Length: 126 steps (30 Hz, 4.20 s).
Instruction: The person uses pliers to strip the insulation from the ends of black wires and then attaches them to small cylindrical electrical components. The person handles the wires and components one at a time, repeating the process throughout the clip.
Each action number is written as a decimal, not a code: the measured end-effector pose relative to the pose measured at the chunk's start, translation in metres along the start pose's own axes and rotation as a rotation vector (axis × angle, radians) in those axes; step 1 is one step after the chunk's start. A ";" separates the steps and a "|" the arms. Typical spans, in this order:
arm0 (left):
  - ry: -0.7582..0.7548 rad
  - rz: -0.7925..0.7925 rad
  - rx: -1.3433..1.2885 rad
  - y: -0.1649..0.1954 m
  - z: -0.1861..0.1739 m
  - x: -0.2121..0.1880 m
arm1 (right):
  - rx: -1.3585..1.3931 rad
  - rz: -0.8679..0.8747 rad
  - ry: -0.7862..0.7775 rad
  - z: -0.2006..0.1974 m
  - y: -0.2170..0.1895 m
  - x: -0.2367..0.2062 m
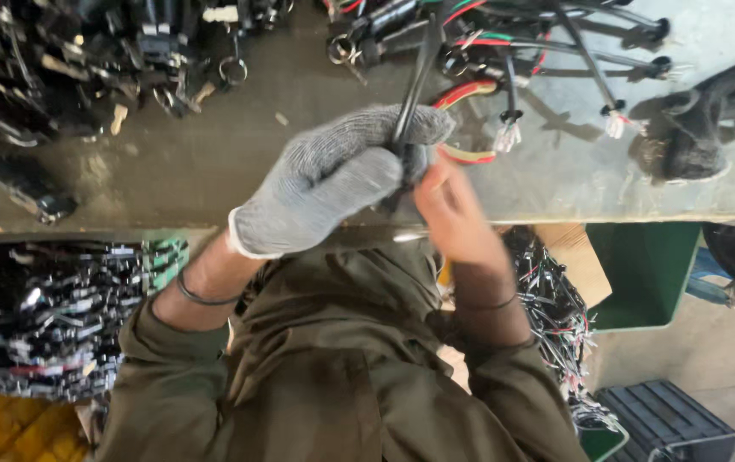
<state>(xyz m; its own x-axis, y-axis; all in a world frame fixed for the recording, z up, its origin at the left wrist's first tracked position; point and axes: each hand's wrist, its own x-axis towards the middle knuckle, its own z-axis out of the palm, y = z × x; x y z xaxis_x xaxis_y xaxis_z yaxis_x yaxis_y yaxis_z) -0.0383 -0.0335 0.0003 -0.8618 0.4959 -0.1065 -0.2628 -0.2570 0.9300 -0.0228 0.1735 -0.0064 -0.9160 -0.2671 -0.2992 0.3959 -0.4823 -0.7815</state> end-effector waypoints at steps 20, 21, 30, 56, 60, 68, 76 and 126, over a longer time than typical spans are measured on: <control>0.302 0.312 0.678 -0.004 0.027 -0.001 | -1.082 -0.678 -0.088 -0.043 0.025 -0.003; 0.278 0.331 0.676 -0.001 0.028 0.000 | -1.081 -0.669 -0.074 -0.044 0.026 -0.005; 0.279 0.273 0.750 -0.006 0.021 0.001 | -1.076 -0.681 0.025 -0.034 0.032 -0.015; -0.057 0.367 0.625 -0.012 0.016 0.011 | -0.466 -0.384 -0.119 -0.057 0.065 -0.006; -0.075 0.330 0.516 -0.013 0.009 0.011 | -0.549 -0.345 -0.231 -0.059 0.049 -0.005; -0.224 0.298 0.243 -0.010 0.008 0.014 | -0.257 -0.068 -0.520 -0.095 0.081 -0.013; 0.027 0.292 0.338 -0.034 0.013 0.014 | -0.474 -0.377 0.302 -0.052 0.106 -0.005; 0.261 0.357 0.918 -0.012 0.030 -0.023 | -1.439 -0.626 -0.038 -0.026 0.019 0.015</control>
<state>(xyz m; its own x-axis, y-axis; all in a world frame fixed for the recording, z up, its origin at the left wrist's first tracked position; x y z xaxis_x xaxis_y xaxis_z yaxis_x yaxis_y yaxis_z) -0.0021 -0.0172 0.0022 -0.9214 0.2902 0.2584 0.3676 0.4354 0.8218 -0.0304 0.1824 -0.0398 -0.8939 -0.3681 0.2558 -0.4435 0.6435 -0.6239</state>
